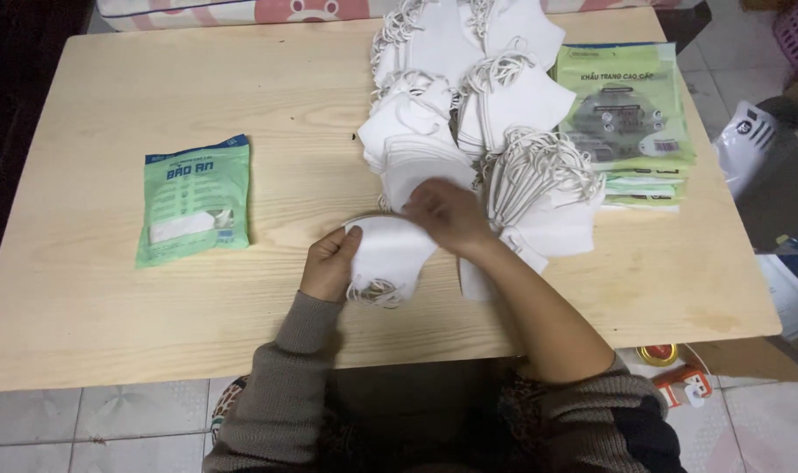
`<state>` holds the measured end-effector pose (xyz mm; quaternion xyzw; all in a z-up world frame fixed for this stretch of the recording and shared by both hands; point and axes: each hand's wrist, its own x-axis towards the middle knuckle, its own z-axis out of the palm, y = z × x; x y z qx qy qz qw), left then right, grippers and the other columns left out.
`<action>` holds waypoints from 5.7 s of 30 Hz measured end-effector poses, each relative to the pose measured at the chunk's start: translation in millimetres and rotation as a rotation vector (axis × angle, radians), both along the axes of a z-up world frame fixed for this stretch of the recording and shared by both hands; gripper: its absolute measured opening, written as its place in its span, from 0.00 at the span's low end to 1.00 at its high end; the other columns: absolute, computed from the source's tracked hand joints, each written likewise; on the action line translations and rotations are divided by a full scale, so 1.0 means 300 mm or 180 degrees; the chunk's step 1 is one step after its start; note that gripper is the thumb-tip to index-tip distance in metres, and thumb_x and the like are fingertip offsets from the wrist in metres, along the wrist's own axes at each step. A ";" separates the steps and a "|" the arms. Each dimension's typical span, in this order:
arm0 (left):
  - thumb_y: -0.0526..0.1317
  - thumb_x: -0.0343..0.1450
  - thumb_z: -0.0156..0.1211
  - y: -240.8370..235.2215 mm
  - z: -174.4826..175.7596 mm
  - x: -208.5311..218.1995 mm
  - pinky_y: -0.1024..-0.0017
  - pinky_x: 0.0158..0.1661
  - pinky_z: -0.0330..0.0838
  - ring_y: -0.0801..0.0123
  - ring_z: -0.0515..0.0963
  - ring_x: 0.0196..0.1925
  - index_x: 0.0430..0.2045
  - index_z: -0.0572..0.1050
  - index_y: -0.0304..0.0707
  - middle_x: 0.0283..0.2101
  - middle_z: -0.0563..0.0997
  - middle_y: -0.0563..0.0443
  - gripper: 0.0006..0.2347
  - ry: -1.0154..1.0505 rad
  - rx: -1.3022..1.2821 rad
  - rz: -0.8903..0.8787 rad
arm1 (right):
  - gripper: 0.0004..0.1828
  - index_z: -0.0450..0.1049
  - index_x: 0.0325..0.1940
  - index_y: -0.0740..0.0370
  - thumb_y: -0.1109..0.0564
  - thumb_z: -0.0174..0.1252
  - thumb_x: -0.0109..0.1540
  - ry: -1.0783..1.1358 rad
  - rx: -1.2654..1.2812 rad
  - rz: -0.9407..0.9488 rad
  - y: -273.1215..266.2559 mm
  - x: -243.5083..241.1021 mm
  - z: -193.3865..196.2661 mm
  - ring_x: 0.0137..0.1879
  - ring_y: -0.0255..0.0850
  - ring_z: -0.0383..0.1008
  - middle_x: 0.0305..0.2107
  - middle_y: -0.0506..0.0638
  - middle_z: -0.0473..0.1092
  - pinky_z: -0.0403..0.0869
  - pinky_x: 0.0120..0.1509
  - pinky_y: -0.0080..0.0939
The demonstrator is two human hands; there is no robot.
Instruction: Sort and unfold face masks from a pile into organized stacks
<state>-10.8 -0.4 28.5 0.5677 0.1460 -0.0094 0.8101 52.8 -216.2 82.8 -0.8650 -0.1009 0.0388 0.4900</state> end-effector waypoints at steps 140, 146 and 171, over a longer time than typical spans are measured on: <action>0.45 0.80 0.51 0.014 0.030 -0.002 0.65 0.49 0.79 0.65 0.82 0.44 0.48 0.78 0.32 0.44 0.84 0.40 0.14 -0.0138 -0.0563 -0.0184 | 0.05 0.76 0.40 0.60 0.59 0.65 0.64 0.0213 0.0908 0.0077 -0.018 0.031 -0.159 0.27 0.34 0.67 0.21 0.46 0.68 0.67 0.31 0.30; 0.43 0.80 0.52 0.018 0.016 -0.008 0.65 0.48 0.79 0.65 0.83 0.44 0.50 0.77 0.31 0.45 0.84 0.39 0.14 -0.0146 -0.0610 -0.0250 | 0.12 0.78 0.43 0.59 0.55 0.71 0.60 -0.0427 0.0099 0.0126 0.047 -0.061 0.011 0.42 0.51 0.77 0.32 0.57 0.76 0.75 0.47 0.48; 0.40 0.79 0.52 0.021 0.070 -0.020 0.74 0.38 0.78 0.72 0.81 0.34 0.38 0.81 0.34 0.33 0.84 0.48 0.11 -0.0165 -0.0476 -0.0614 | 0.14 0.76 0.47 0.63 0.69 0.68 0.58 -0.0944 0.0735 0.0876 0.007 -0.078 0.121 0.40 0.41 0.75 0.32 0.54 0.74 0.75 0.48 0.44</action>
